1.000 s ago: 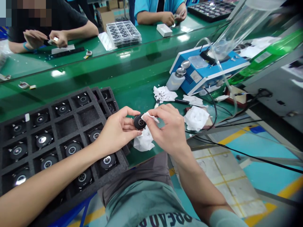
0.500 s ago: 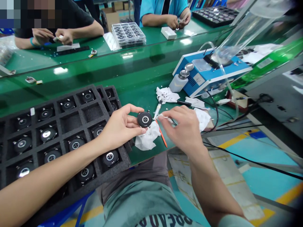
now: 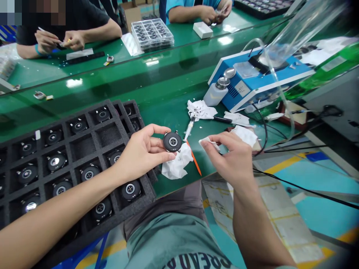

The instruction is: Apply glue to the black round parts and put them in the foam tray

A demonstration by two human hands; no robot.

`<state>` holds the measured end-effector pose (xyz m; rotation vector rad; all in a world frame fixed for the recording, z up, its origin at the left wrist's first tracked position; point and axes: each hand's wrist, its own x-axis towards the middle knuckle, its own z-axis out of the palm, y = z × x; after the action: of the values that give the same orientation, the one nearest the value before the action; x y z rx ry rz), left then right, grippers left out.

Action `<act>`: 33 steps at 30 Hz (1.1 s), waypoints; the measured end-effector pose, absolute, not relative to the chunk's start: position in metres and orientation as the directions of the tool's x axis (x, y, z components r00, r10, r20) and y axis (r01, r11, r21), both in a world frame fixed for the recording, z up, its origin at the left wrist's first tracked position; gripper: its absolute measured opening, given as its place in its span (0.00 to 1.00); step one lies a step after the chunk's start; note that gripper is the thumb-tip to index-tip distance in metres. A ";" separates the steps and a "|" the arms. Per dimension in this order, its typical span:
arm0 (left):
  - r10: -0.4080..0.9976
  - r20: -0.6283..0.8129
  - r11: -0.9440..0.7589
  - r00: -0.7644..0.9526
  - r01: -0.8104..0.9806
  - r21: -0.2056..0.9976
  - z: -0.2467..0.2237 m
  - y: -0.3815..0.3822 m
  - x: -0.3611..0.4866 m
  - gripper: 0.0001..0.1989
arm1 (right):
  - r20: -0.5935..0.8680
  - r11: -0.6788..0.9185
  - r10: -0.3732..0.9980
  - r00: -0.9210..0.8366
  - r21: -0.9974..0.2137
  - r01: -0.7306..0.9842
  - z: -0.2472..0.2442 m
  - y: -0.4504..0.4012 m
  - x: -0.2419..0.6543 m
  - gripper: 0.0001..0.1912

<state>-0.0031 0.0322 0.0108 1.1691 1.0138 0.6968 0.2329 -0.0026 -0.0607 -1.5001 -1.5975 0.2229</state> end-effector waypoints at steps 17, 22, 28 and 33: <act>0.866 -0.239 0.225 0.440 0.086 0.971 0.012 0.032 -0.004 0.26 | 0.640 0.470 0.768 0.025 -0.590 0.656 -0.040 0.013 0.190 0.06; 0.856 -0.268 0.262 0.442 0.076 0.962 0.011 0.032 -0.003 0.27 | 0.595 0.423 0.797 0.108 -0.676 0.604 -0.036 0.011 0.205 0.05; 0.841 -0.257 0.246 0.476 0.085 0.965 0.012 0.034 -0.004 0.27 | 0.629 0.545 0.773 -0.084 -0.590 0.596 -0.030 -0.001 0.192 0.04; 0.830 -0.261 0.253 0.493 0.085 0.964 0.012 0.033 -0.004 0.28 | 0.618 0.436 0.783 0.062 -0.618 0.655 -0.037 0.015 0.204 0.05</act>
<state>-0.0044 0.0332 0.0118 1.2268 0.9461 0.6253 0.2044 0.0149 -0.0367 -1.2734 -1.6471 0.1547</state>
